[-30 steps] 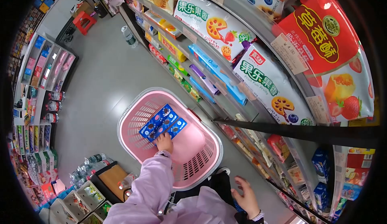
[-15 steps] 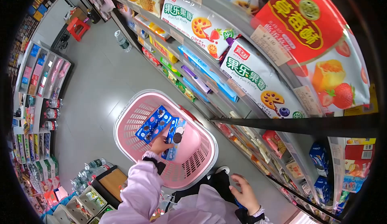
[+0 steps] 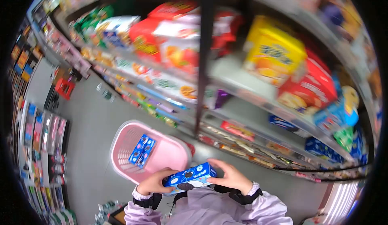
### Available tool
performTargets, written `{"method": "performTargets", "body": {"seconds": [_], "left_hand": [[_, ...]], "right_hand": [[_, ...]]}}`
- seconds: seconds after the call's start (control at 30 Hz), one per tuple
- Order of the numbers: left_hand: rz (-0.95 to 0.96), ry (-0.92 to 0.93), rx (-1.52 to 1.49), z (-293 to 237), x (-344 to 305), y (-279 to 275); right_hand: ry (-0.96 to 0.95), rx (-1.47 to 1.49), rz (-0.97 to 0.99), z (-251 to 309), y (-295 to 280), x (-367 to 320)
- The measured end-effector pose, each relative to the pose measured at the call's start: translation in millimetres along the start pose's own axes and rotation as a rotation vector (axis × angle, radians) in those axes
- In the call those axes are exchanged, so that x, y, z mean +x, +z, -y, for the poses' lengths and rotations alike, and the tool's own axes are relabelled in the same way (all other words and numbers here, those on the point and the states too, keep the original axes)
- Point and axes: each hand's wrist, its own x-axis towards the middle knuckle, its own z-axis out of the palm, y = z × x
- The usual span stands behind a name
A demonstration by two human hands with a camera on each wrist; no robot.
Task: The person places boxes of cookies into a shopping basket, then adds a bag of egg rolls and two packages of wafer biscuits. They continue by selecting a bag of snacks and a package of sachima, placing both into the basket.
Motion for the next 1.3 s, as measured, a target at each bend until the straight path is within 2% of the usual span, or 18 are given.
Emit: {"method": "performTargets", "body": {"seconds": [0.07, 0.13, 0.17, 0.27, 0.33, 0.4, 0.5, 0.53, 0.6, 0.63, 0.67, 0.73, 0.77, 0.87, 0.93, 1.07, 1.2, 1.3], "left_hand": [[0.051, 0.0, 0.113, -27.6, 21.8, 16.8], [0.069, 0.028, 0.173, -56.2, 41.0, 35.1], [0.01, 0.076, 0.182, -56.4, 47.8, 46.8], [-0.135, 0.18, 0.063, -70.7, 70.0, 72.3], [-0.125, 0.025, -0.307, -82.1, 87.1, 89.5], [-0.116, 0.136, -0.466, -90.2, 114.4, 108.5], [-0.152, 0.326, -0.344, -106.5, 164.3, 126.5], [-0.153, 0.382, -0.287, -117.8, 179.8, 128.8], [-0.214, 0.453, -0.088, -131.7, 208.6, 130.1], [-0.2, 0.394, -0.06, -140.3, 220.4, 129.6], [-0.215, 0.48, 0.031, -141.3, 234.3, 129.6], [-0.275, 0.521, 0.304, -147.1, 252.8, 128.8], [-0.282, 0.514, 0.302, -148.4, 260.3, 129.2], [-0.279, 0.478, 0.241, -133.0, 279.7, 129.5], [-0.282, 0.45, 0.195, -125.4, 287.3, 131.7], [-0.305, 0.4, 0.256, -121.5, 292.8, 138.5], [-0.333, 0.457, 0.359, -130.0, 283.8, 144.8], [-0.527, 0.563, 0.502, -137.9, 253.6, 153.9]], "right_hand": [[0.07, 0.049, -0.021, -0.5, -23.0, -28.4], [0.016, 0.088, -0.129, -1.1, -45.8, -63.9], [-0.014, 0.111, -0.173, -2.6, -55.5, -80.7], [-0.087, 0.246, -0.378, -16.2, -88.4, -135.6], [-0.144, 0.435, -0.511, -27.1, -106.5, -166.5], [-0.199, 0.485, -0.561, -31.9, -124.0, -190.1], [-0.184, 0.504, -0.654, -23.7, -150.6, -213.2], [-0.294, 0.383, -0.703, -31.9, -159.7, -213.0], [-0.264, -0.18, -0.8, -30.3, -185.2, -220.6], [-0.169, -0.397, -0.813, -19.3, -192.1, -225.4], [-0.141, -0.347, -0.826, -18.4, -196.6, -224.4], [-0.081, -0.245, -0.844, -22.1, -203.7, -219.6], [-0.142, -0.598, -0.902, -36.0, -209.3, -215.0], [-0.149, -0.561, -0.882, -38.6, -206.3, -203.6], [-0.05, -0.566, -0.833, -31.6, -204.0, -200.4], [0.02, -0.71, -0.845, -44.8, -200.0, -195.9], [0.067, -0.753, -0.826, -35.6, -190.6, -200.0], [-0.026, -0.8, -0.865, -23.9, -171.7, -206.1]]}}
